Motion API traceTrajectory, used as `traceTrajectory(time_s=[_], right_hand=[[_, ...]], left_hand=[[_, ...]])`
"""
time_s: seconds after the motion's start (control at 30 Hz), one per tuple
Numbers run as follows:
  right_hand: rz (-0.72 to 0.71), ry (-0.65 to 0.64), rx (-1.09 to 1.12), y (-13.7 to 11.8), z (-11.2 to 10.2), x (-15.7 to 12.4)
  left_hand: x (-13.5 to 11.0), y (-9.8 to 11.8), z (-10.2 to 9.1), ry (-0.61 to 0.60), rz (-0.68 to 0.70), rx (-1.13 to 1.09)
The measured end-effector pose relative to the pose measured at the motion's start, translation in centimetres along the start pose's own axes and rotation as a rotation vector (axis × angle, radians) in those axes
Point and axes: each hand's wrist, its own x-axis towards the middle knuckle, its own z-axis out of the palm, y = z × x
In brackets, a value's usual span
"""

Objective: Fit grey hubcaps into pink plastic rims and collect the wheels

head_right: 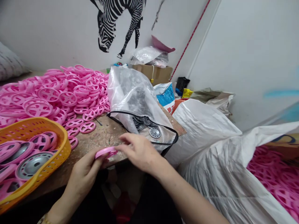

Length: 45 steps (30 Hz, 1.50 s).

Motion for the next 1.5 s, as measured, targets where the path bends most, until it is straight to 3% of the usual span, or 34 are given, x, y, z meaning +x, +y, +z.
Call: traceTrajectory(time_s=[0.1,0.27,0.57,0.73,0.9,1.0,1.1,1.33,1.5], right_hand=[[0.07,0.154,-0.277,2.6,-2.7,0.1],[0.356,0.098,-0.82,6.7,-4.2,0.2],[0.326,0.123,-0.991,8.6,-2.9,-0.1],[0.223,0.289,-0.827,8.7,-4.3,-0.4],[0.109,0.476,-0.278,6.1,-5.3,-1.6],[0.122,0.444,0.068,4.1,-4.2,-2.1],[0.123,0.364,0.267,2.9,-2.2,-2.2],[0.061,0.386,0.188,2.4,2.7,-2.3],[-0.018,0.421,0.093,2.2,4.4,-2.8]], left_hand=[[-0.3,0.8,0.7,0.004,-0.22,-0.173],[-0.5,1.3,1.8,0.023,-0.428,-0.462],[-0.7,1.6,2.5,0.014,-0.506,-0.539],[-0.9,1.4,2.7,0.011,-0.515,-0.578],[-0.7,1.2,2.9,-0.018,-0.548,-0.611],[-0.8,1.2,3.2,-0.032,-0.558,-0.631],[-1.1,1.5,3.6,-0.07,-0.567,-0.647],[-1.6,1.7,4.6,-0.127,-0.553,-0.652],[-1.6,0.8,4.8,-0.154,-0.524,-0.629]])
